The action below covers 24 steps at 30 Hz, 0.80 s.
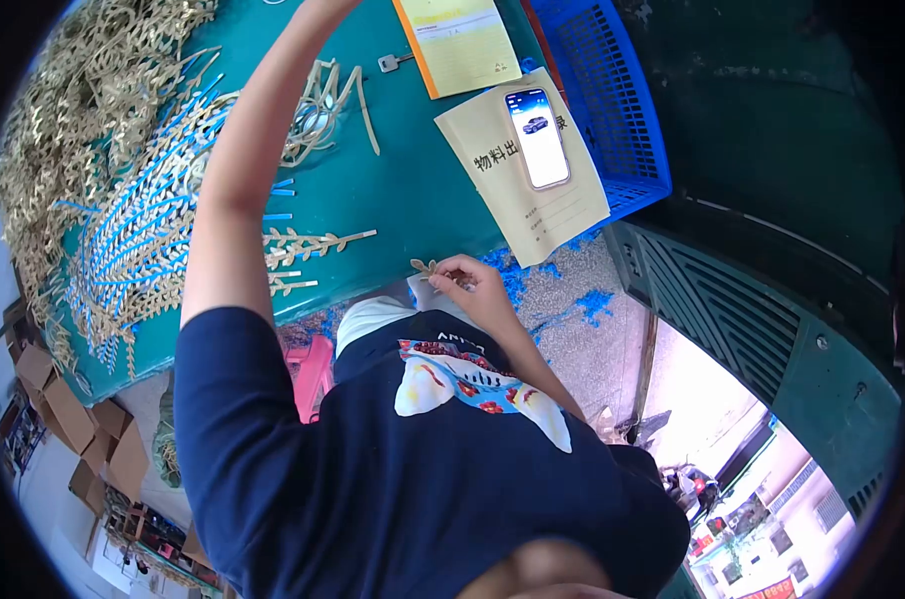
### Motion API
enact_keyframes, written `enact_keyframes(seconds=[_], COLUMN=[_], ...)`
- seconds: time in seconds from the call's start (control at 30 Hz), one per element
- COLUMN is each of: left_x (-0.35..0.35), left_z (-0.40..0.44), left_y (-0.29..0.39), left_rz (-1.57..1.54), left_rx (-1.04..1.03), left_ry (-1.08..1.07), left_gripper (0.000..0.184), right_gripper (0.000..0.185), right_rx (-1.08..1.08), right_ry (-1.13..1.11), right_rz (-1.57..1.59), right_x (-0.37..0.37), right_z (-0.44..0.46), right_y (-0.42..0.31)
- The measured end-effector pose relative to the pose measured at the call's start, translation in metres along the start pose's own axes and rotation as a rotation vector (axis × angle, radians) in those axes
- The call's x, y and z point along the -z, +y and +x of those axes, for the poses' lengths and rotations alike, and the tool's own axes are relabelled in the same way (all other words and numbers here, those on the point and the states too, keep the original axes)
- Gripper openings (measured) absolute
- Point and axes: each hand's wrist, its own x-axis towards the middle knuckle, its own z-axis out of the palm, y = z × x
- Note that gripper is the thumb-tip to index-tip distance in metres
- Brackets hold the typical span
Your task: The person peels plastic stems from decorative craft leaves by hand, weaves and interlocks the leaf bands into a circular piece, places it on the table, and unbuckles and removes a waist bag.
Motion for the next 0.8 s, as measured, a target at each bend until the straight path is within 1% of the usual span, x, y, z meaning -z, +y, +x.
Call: enact_keyframes(seconds=[0.03,0.1,0.13,0.17,0.2,0.23,0.27,0.3,0.33,0.37,0.4,0.43,0.47,0.53,0.57,0.67,0.7,0.8], left_x=[0.015,0.014,0.031,0.051,0.055,0.050,0.052,0.048,0.042,0.037,0.032,0.027,0.022,0.016,0.012,-0.003,-0.003,0.006], left_z=[-0.015,-0.053,-0.088,-0.133,-0.161,-0.191,-0.213,-0.234,-0.258,-0.277,-0.295,-0.312,-0.328,-0.352,-0.363,-0.401,-0.408,-0.429], left_y=[0.012,-0.051,-0.019,0.018,0.022,0.018,0.025,0.025,0.028,0.029,0.030,0.031,0.033,0.042,0.044,0.039,0.042,0.044], left_rz=[-0.100,-0.589,-0.558,-0.525,-0.620,-0.627,-0.634,-0.622,-0.697,-0.732,-0.771,-0.813,-0.857,-0.854,-0.853,-0.966,-0.961,-1.118], left_rx=[0.136,0.075,0.171,0.268,0.244,0.232,0.371,0.452,0.498,0.482,0.519,0.556,0.594,0.614,0.625,0.752,0.764,0.895], left_ry=[-0.127,-0.378,-0.487,-0.593,-0.741,-0.790,-0.901,-0.989,-1.012,-1.089,-1.138,-1.186,-1.234,-1.226,-1.222,-1.009,-1.002,-1.014], left_gripper=[0.036,0.030,0.030,0.030,0.033,0.035,0.030,0.034,0.035,0.033,0.033,0.033,0.033,0.030,0.028,0.023,0.021,0.022], right_gripper=[0.015,0.015,0.016,0.016,0.016,0.016,0.017,0.016,0.016,0.016,0.016,0.017,0.015,0.010,0.009,0.010,0.012,0.013], right_rx=[-0.013,0.053,0.087,0.080,0.137,0.190,0.243,0.228,0.240,0.252,0.262,0.236,0.301,0.435,0.425,0.458,0.515,0.346], right_ry=[-0.021,-0.039,-0.048,-0.079,-0.099,-0.119,-0.139,-0.179,-0.231,-0.280,-0.326,-0.390,-0.422,-0.487,-0.538,-0.666,-0.748,-0.969], right_rz=[0.044,0.046,0.045,0.128,0.139,0.152,0.165,0.163,0.129,0.095,0.060,0.006,-0.039,-0.134,-0.209,-0.384,-0.294,-0.289], right_x=[0.001,0.005,0.008,0.010,0.012,0.014,0.016,0.017,0.019,0.020,0.021,0.022,0.021,0.018,0.017,0.009,0.004,-0.013], right_z=[-0.002,-0.010,-0.015,-0.021,-0.026,-0.030,-0.034,-0.038,-0.041,-0.044,-0.047,-0.051,-0.053,-0.056,-0.060,-0.069,-0.067,-0.075], right_y=[0.000,-0.012,-0.019,-0.025,-0.030,-0.033,-0.037,-0.040,-0.044,-0.049,-0.054,-0.062,-0.064,-0.068,-0.074,-0.086,-0.080,-0.070])
